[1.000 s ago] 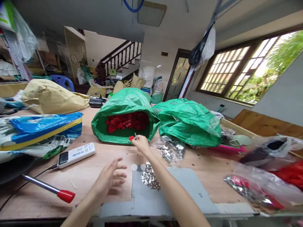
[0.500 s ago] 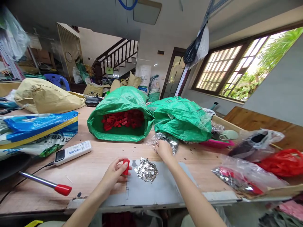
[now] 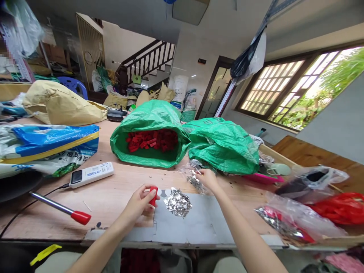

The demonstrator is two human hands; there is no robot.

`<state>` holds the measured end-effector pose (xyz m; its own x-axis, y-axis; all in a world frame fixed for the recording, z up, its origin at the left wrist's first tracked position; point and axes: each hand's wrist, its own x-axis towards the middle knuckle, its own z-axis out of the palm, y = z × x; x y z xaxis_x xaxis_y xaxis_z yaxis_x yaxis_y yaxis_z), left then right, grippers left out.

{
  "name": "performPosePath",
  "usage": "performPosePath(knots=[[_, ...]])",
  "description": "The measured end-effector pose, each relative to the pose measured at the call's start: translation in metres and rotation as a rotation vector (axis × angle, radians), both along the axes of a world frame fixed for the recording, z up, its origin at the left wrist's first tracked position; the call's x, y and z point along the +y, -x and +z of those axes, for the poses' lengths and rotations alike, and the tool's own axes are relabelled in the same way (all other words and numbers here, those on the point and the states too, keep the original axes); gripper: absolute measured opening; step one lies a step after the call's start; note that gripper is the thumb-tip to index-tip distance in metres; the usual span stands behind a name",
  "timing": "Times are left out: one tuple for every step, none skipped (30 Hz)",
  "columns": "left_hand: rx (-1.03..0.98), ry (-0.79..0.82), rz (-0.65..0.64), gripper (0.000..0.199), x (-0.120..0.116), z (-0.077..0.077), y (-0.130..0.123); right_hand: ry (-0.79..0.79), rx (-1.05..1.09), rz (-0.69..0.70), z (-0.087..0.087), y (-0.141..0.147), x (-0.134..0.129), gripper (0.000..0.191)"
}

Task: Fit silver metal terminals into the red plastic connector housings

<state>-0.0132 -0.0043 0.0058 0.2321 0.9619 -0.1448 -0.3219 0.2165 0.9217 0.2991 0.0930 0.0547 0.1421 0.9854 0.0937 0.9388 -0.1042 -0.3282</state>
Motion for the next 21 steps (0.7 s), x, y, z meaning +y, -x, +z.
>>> performPosePath(knots=[[0.000,0.005,-0.005,0.060,0.000,0.000,-0.001,-0.004,-0.005,-0.002,0.000,-0.002,-0.002,0.024],[-0.001,0.009,-0.012,0.059,-0.001,0.000,-0.002,-0.007,-0.011,-0.003,0.000,-0.004,-0.004,0.023],[-0.002,0.013,-0.018,0.059,-0.001,0.000,-0.003,-0.007,-0.018,-0.002,0.001,-0.004,-0.004,0.022],[-0.001,0.015,-0.021,0.058,-0.002,0.000,-0.004,-0.003,-0.025,0.002,0.002,-0.004,-0.003,0.022],[0.002,0.017,-0.022,0.058,-0.003,0.000,-0.005,0.006,-0.032,0.012,0.002,-0.003,-0.002,0.023],[0.005,0.018,-0.022,0.058,-0.003,0.000,-0.006,0.018,-0.039,0.028,0.003,-0.002,0.000,0.023],[0.008,0.019,-0.020,0.057,-0.003,0.001,-0.006,0.031,-0.043,0.049,0.003,0.001,0.001,0.024],[0.010,0.020,-0.018,0.057,-0.004,0.001,-0.006,0.047,-0.044,0.075,0.003,0.004,0.001,0.023],[0.012,0.021,-0.016,0.057,-0.004,0.001,-0.007,0.066,-0.039,0.108,0.002,0.007,0.001,0.021],[0.014,0.023,-0.015,0.057,-0.004,0.000,-0.007,0.088,-0.029,0.147,0.001,0.011,0.000,0.019],[0.014,0.025,-0.013,0.058,-0.004,0.000,-0.006,0.113,-0.015,0.190,-0.001,0.015,-0.003,0.018],[0.014,0.026,-0.010,0.058,-0.004,0.000,-0.006,0.137,0.001,0.232,-0.004,0.019,-0.006,0.017],[0.014,0.026,-0.005,0.058,-0.004,0.000,-0.006,0.157,0.017,0.271,-0.007,0.024,-0.010,0.016],[0.013,0.026,0.000,0.059,-0.004,-0.001,-0.005,0.168,0.028,0.300,-0.011,0.027,-0.015,0.015],[0.010,0.026,0.007,0.060,-0.004,-0.001,-0.005,0.168,0.033,0.319,-0.015,0.031,-0.018,0.015],[0.006,0.026,0.014,0.061,-0.003,-0.001,-0.005,0.156,0.033,0.326,-0.018,0.034,-0.022,0.014],[0.002,0.026,0.021,0.062,-0.003,-0.001,-0.004,0.136,0.027,0.322,-0.022,0.036,-0.024,0.013],[-0.003,0.025,0.026,0.063,-0.002,-0.001,-0.004,0.113,0.018,0.312,-0.025,0.037,-0.024,0.012],[-0.007,0.024,0.029,0.063,0.000,-0.002,-0.003,0.091,0.010,0.298,-0.027,0.038,-0.024,0.013],[-0.009,0.024,0.032,0.063,0.001,-0.002,-0.003,0.076,0.005,0.289,-0.029,0.038,-0.023,0.012],[-0.009,0.024,0.034,0.063,0.003,-0.003,-0.003,0.065,0.002,0.279,-0.030,0.038,-0.021,0.012]])
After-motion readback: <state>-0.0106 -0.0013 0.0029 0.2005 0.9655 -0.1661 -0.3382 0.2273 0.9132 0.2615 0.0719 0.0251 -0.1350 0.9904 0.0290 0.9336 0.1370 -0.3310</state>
